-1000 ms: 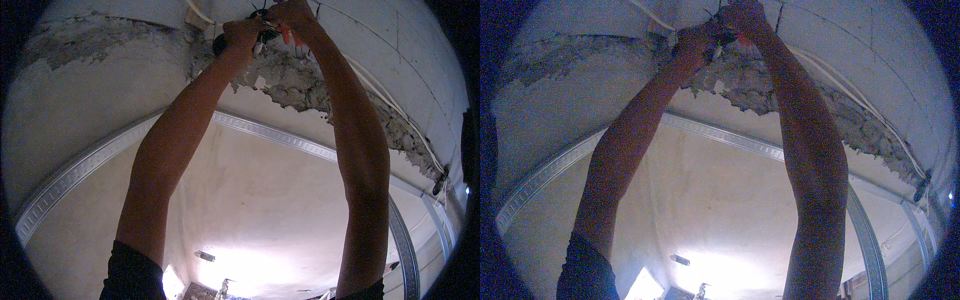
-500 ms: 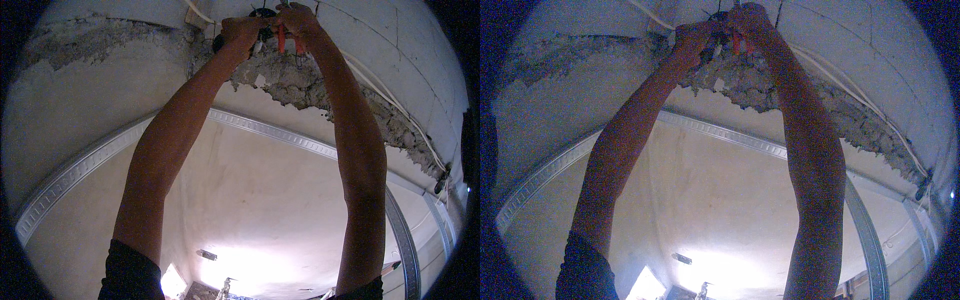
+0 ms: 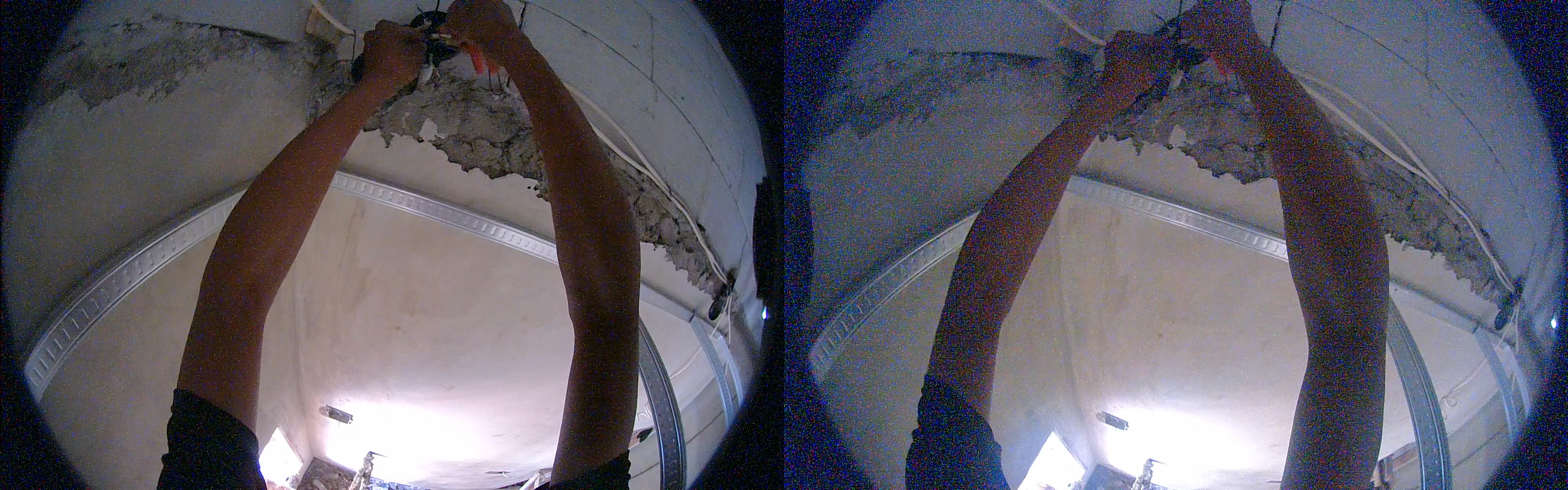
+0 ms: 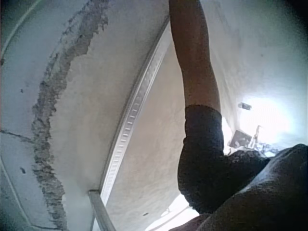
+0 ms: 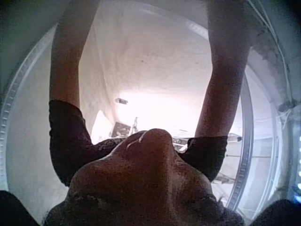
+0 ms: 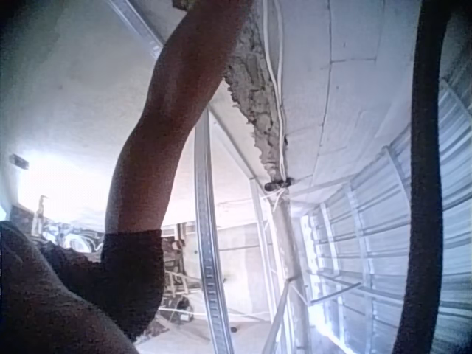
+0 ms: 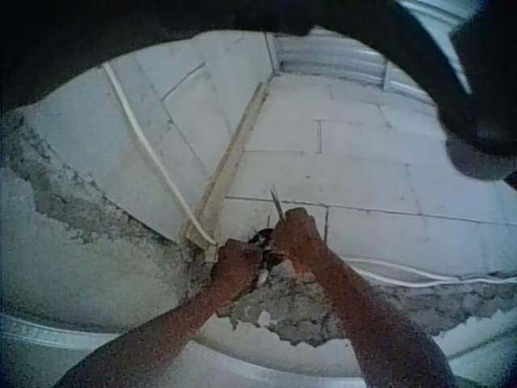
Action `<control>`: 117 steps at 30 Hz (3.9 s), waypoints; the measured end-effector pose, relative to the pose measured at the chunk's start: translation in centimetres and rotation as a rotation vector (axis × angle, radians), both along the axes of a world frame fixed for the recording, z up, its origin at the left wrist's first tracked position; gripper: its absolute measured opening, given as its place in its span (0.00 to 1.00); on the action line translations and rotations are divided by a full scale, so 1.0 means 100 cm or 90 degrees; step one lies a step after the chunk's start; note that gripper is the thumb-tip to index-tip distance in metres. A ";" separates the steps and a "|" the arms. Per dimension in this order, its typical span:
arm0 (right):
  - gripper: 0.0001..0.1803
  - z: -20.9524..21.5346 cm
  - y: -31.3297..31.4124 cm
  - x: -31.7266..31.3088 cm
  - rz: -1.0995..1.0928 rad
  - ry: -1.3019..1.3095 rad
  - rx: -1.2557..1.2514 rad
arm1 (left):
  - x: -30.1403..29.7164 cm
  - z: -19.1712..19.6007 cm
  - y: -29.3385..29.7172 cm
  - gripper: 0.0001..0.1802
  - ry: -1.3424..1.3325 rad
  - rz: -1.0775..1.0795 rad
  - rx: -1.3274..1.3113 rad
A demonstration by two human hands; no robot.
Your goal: The person uses pliers to strip and connect wires to a ceiling-mounted electrical junction box. They repeatedly twist and secure wires within the box while working overhead.
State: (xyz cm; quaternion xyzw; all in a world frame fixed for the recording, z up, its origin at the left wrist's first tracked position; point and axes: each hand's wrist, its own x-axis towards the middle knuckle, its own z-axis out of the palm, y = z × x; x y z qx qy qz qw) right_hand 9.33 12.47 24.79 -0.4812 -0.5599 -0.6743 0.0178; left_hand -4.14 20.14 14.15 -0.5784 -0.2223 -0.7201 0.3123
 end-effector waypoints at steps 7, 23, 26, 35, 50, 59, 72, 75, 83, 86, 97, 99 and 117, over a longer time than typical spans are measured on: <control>0.11 0.021 0.021 0.023 0.118 0.073 -0.017 | 0.011 0.000 0.011 0.09 0.049 0.072 0.047; 0.21 -0.015 -0.009 0.015 0.533 0.357 -0.161 | 0.009 0.002 -0.013 0.10 -0.091 -0.446 -0.360; 0.20 -0.011 -0.008 0.029 0.604 0.364 -0.233 | 0.010 -0.003 -0.017 0.11 -0.077 -0.439 -0.332; 0.16 0.008 0.009 0.028 0.560 0.187 -0.173 | 0.008 -0.008 0.008 0.08 -0.046 -0.075 -0.044; 0.15 0.024 0.015 0.043 0.454 -0.042 0.063 | 0.014 -0.010 -0.025 0.05 0.027 0.059 0.036; 0.17 0.004 -0.009 0.024 0.542 0.359 -0.105 | 0.013 0.000 -0.021 0.08 0.030 0.081 -0.073; 0.20 -0.011 -0.026 0.020 0.504 0.474 -0.179 | 0.004 -0.010 -0.004 0.07 0.064 -0.026 0.082; 0.20 -0.013 -0.019 0.017 0.489 0.435 -0.185 | 0.007 -0.013 0.005 0.07 0.025 -0.056 0.113; 0.18 -0.026 -0.023 0.014 0.525 0.554 -0.234 | 0.002 -0.005 -0.022 0.07 -0.037 -0.063 0.061; 0.18 -0.022 -0.014 0.026 0.571 0.557 -0.278 | 0.001 0.002 -0.064 0.13 -0.050 -0.266 0.066; 0.12 -0.025 0.004 0.052 0.730 0.496 -0.412 | -0.012 0.015 -0.033 0.16 0.064 -0.443 -0.061; 0.12 -0.025 0.004 0.049 0.719 0.476 -0.400 | -0.019 0.013 -0.030 0.15 0.086 -0.447 -0.045; 0.15 0.012 0.062 0.076 0.412 0.042 -0.170 | -0.023 -0.011 -0.020 0.20 0.153 -0.265 -0.136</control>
